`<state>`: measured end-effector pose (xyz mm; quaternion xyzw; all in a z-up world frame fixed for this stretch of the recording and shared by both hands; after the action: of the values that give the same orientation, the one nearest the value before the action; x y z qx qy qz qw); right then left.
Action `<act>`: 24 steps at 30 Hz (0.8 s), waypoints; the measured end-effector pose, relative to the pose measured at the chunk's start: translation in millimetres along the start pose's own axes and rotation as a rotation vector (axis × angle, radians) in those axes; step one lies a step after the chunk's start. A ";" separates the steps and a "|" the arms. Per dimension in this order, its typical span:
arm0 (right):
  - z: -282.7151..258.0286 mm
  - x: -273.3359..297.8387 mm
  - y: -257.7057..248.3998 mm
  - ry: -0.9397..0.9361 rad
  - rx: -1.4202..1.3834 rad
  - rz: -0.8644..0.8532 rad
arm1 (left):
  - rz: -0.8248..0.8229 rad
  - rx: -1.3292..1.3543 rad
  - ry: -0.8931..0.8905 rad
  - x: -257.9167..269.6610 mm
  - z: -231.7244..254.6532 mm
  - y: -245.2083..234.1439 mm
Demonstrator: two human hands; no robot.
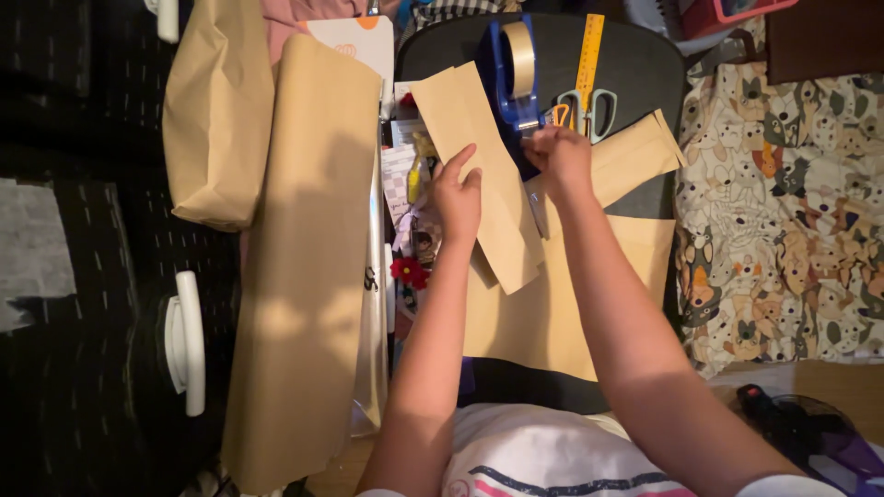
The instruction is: The person folds a brown paper sheet into a small packet, creases the edges, and seals it with clear tape. They then place a small packaged item into the sealed packet.
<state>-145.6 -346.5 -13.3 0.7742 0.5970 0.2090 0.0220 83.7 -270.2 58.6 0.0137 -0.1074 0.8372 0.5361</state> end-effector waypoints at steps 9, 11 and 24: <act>34.7 4.9 8.0 0.190 0.136 0.005 | 0.033 -0.053 0.001 14.4 6.7 -29.8; 21.8 27.6 9.2 0.156 0.212 -0.052 | 0.031 -0.029 0.045 17.8 9.6 -35.0; -57.1 173.8 -42.4 -0.141 1.195 -0.601 | -0.381 -0.742 -0.010 151.0 -11.9 19.5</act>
<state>-169.7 -184.5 78.5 0.4652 0.7969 -0.2238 -0.3139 3.2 -140.7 64.6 -0.1565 -0.3999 0.6275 0.6495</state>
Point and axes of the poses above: each hand's wrist, its own x-axis away from the middle knuckle, its own y-axis out of the palm, z = x × y, the point moved 10 cm from there along -x, towards the middle knuckle, and after that the axes turned 11 degrees about -y, right-handed, at the moved point
